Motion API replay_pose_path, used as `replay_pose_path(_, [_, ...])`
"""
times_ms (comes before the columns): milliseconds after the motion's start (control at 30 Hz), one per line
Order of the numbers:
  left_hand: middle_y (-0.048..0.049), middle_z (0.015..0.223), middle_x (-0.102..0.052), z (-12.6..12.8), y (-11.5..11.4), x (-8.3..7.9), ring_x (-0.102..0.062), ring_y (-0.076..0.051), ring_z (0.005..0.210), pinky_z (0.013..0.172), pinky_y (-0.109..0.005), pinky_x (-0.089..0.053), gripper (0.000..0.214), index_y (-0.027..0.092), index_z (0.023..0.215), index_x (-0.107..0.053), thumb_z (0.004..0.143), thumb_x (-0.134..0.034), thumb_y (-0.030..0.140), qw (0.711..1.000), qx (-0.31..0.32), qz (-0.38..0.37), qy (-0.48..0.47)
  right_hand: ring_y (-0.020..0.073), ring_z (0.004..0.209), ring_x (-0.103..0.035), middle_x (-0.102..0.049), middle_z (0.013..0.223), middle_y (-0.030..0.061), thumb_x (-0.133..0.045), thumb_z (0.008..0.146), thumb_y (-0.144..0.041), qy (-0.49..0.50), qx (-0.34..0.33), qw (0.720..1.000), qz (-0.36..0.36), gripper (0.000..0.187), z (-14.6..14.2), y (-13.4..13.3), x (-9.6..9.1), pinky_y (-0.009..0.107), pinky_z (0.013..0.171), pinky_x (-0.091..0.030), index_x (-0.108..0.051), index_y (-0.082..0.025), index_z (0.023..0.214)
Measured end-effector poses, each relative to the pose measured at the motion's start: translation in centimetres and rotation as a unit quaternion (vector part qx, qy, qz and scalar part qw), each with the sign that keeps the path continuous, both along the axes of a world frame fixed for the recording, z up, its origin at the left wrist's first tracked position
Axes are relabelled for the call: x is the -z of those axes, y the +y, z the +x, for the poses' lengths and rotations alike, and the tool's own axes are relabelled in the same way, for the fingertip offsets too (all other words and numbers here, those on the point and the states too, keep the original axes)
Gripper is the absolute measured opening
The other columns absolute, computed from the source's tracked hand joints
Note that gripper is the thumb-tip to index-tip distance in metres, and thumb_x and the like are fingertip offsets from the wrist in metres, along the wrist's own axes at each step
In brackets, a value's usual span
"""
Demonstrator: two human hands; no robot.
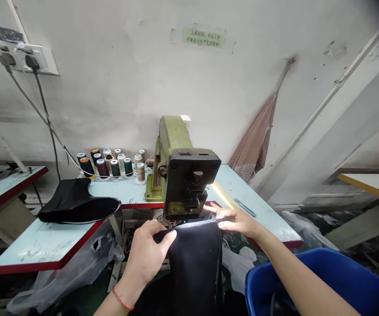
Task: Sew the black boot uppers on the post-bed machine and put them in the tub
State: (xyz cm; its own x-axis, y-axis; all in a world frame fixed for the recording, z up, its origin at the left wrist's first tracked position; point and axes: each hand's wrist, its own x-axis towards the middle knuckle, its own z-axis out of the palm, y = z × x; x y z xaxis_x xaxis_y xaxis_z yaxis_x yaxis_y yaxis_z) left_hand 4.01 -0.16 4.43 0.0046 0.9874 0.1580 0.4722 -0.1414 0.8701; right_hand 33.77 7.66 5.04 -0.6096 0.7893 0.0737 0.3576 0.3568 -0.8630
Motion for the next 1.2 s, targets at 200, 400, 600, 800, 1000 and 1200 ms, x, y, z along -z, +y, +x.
replay_pose_path(200, [0.0,0.074,-0.058,-0.8,0.1,0.3,-0.055,-0.02,0.077,0.076,-0.034,-0.04,0.026,0.021,0.065,-0.06,0.08,-0.061,0.042,0.999,0.015,-0.004,-0.037,0.0204,0.083,-0.067,-0.073,0.081,0.0025,-0.072,0.078,-0.035,0.061,-0.003,0.998,0.03,0.015,-0.5,-0.2,0.8,0.049,0.111,-0.037,-0.073,-0.021,0.073])
replay_pose_path(400, [0.0024,0.066,-0.046,-2.5,0.4,0.5,-0.047,-0.017,0.069,0.068,-0.031,-0.036,0.031,0.021,0.06,-0.055,0.077,-0.064,0.046,0.998,0.005,-0.01,-0.066,0.0173,0.072,-0.061,-0.063,0.068,0.0007,-0.07,0.08,-0.027,0.048,0.009,0.996,0.078,0.012,-1.9,-0.5,0.8,0.041,0.093,-0.051,-0.072,-0.019,0.072])
replay_pose_path(600, [0.0004,0.072,-0.044,-5.0,0.4,1.0,-0.043,-0.018,0.071,0.064,-0.029,-0.036,0.032,0.022,0.064,-0.058,0.073,-0.069,0.05,0.993,-0.014,-0.035,-0.109,0.0217,0.078,-0.065,-0.069,0.078,0.0052,-0.072,0.078,-0.035,0.061,0.045,0.992,0.1,0.018,-4.2,-1.4,0.7,0.035,0.075,-0.054,-0.072,-0.018,0.073])
replay_pose_path(800, [0.0017,0.073,-0.039,-7.6,0.6,1.3,-0.038,-0.016,0.07,0.062,-0.026,-0.035,0.036,0.021,0.064,-0.053,0.074,-0.069,0.052,0.988,-0.005,-0.071,-0.139,0.0196,0.07,-0.065,-0.069,0.072,0.0036,-0.07,0.08,-0.037,0.083,0.044,0.991,0.094,0.018,-7.0,-2.5,0.2,0.036,0.077,-0.055,-0.075,-0.02,0.077])
replay_pose_path(1000, [0.0011,0.072,-0.042,-9.4,1.0,1.2,-0.041,-0.017,0.073,0.066,-0.028,-0.037,0.035,0.021,0.063,-0.053,0.075,-0.068,0.05,0.988,-0.01,-0.064,-0.139,0.0198,0.07,-0.067,-0.073,0.075,0.0039,-0.072,0.078,-0.039,0.082,0.112,0.98,0.142,0.019,-9.0,-3.4,1.4,0.031,0.068,-0.056,-0.074,-0.021,0.076])
replay_pose_path(1200, [0.0001,0.073,-0.049,-10.5,1.5,1.3,-0.048,-0.018,0.075,0.066,-0.028,-0.041,0.033,0.02,0.066,-0.059,0.074,-0.069,0.05,0.988,-0.021,-0.053,-0.142,0.0189,0.065,-0.066,-0.07,0.069,0.0014,-0.074,0.076,-0.038,0.1,0.173,0.965,0.168,0.018,-10.8,-4.4,2.2,0.031,0.064,-0.054,-0.07,-0.022,0.071])
